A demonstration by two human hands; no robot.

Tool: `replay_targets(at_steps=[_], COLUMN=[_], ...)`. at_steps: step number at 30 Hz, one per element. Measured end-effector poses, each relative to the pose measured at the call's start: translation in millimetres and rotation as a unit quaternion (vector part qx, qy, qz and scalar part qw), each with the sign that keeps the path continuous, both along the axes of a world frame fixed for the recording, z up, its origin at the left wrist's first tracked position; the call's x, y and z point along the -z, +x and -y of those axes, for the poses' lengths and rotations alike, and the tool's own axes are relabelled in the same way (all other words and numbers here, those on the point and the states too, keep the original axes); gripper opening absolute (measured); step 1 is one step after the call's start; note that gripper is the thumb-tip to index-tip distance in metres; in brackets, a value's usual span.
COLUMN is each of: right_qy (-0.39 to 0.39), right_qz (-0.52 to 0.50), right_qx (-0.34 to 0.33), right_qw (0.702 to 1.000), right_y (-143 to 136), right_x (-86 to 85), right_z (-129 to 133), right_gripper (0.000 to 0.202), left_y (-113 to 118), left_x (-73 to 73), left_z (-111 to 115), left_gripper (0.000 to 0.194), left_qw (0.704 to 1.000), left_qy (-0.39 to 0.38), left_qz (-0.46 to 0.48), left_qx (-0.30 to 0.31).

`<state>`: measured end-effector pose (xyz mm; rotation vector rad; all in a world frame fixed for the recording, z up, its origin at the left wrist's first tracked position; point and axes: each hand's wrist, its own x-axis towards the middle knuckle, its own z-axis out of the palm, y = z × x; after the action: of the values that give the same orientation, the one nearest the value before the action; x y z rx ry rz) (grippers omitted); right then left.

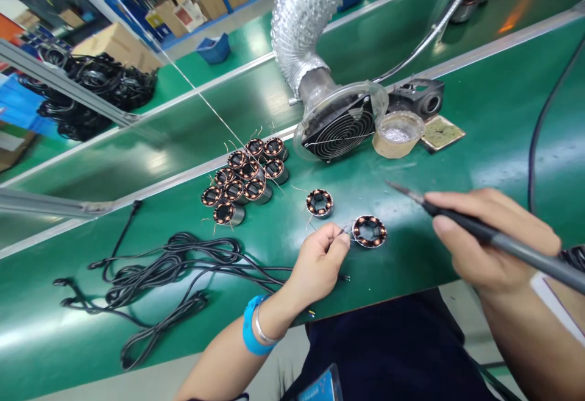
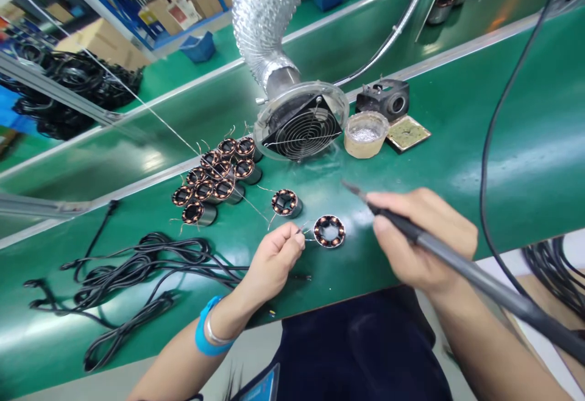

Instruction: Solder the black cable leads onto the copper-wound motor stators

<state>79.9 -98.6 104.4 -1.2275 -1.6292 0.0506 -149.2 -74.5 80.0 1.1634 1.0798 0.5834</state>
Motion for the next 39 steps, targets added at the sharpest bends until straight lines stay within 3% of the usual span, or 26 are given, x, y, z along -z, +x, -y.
replay_targets(at_steps=[3,6,8,11,14,19,26,34,39], right_qy=[0.031,-0.002,-0.037,-0.057,-0.038,-0.041,-0.055,-0.053,-0.059], right_qz=[0.056,0.099,0.094,0.004,-0.064,-0.003,-0.034,-0.041,-0.034], right_qx=[0.072,0.100,0.102,0.110,0.060,-0.146,-0.141,-0.174,-0.178], right_qw=[0.995,0.990,0.990,0.992,0.995,0.988,0.988,0.982,0.982], right_y=[26,47,53,43,15,-36,-45,-51,-51], right_x=[15.5,27.8,34.0,39.3,39.3,34.1,38.3,38.3,42.4], right_z=[-33,-59,-64,-49,-21,-1,-9,-9,-11], right_gripper=[0.040,0.034,0.030,0.034,0.032,0.035,0.036,0.034,0.033], left_y=[1,1,2,1,-3,-12,-14,-11,-10], left_x=[0.1,-1.2,-2.5,-4.2,-4.1,-6.1,-15.8,-9.8,-11.8], left_z=[0,-1,-2,-6,-11,-20,-25,-20,-17], left_gripper=[0.032,0.033,0.034,0.033,0.036,0.035,0.032,0.036,0.034], left_qw=[1.000,1.000,1.000,0.998,0.993,0.990,0.997,0.999,0.999], left_qy=[0.003,0.010,0.003,-0.048,-0.106,-0.127,-0.062,-0.050,-0.028], left_qz=[-0.006,-0.004,0.007,0.030,0.051,0.057,-0.048,0.002,-0.027], left_qx=[0.001,0.000,-0.005,-0.008,-0.006,-0.005,-0.001,-0.001,0.009])
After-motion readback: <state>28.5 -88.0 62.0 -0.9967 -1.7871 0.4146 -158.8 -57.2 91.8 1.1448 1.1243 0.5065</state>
